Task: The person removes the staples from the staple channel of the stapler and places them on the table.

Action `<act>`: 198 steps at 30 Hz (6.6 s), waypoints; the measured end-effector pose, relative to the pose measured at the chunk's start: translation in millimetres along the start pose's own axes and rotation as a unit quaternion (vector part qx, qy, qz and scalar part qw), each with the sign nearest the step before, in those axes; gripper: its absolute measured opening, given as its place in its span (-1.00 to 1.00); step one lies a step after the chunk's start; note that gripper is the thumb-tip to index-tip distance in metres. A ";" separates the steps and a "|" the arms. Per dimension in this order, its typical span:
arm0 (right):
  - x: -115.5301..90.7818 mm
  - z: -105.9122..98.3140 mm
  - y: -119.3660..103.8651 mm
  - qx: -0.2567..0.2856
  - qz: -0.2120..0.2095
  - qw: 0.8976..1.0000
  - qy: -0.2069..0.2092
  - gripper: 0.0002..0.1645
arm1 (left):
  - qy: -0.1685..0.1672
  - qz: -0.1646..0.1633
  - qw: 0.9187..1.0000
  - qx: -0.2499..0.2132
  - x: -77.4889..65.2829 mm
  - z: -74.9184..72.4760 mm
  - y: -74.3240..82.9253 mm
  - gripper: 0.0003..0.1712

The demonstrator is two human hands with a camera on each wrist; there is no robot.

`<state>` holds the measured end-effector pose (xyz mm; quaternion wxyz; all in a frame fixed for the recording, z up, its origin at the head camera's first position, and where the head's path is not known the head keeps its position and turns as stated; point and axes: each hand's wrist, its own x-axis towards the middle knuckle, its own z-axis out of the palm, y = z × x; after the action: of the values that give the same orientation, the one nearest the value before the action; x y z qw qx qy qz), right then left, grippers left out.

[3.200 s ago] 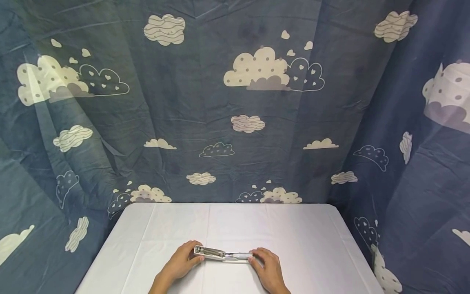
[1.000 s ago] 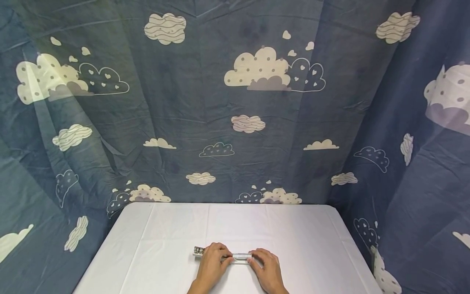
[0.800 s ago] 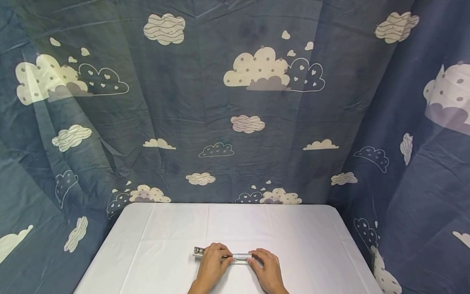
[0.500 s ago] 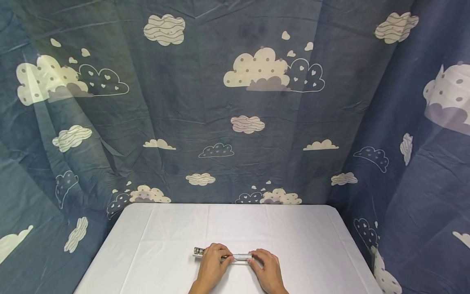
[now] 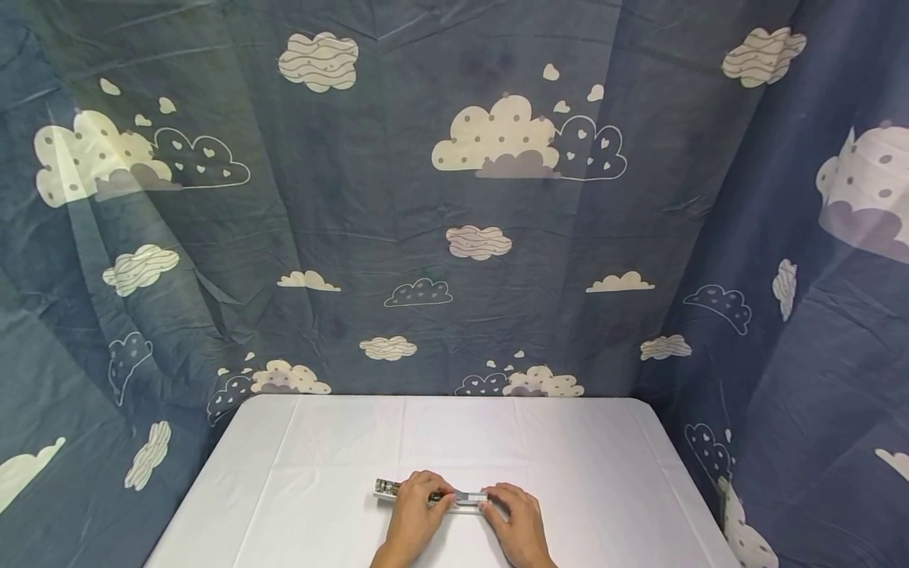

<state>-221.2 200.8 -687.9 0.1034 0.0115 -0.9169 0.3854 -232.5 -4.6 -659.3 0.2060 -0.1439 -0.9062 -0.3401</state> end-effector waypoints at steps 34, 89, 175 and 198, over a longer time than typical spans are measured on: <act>-1.4 -1.1 -2.8 0.000 0.005 1.000 0.001 -0.75 | -0.003 -0.037 0.998 -0.049 3.2 -6.4 2.5 -0.87; -1.3 0.1 -2.6 -0.003 0.014 1.000 -0.004 -0.75 | 0.184 -0.145 0.968 -0.095 -3.1 -111.3 -67.6 -0.82; -8.5 0.2 -6.7 -0.016 -0.013 0.999 0.028 -0.78 | -0.001 -0.237 0.972 -0.002 -25.9 -124.5 -126.7 -0.97; -6.3 -2.1 -5.5 -0.020 -0.002 1.000 0.006 -0.75 | 0.051 -0.185 0.980 -0.044 -5.9 -118.4 -91.6 -0.91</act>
<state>-214.2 198.1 -683.8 0.1099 0.0086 -0.9236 0.3673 -231.4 -151.9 -632.1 0.1792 0.0344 -0.8894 -0.4190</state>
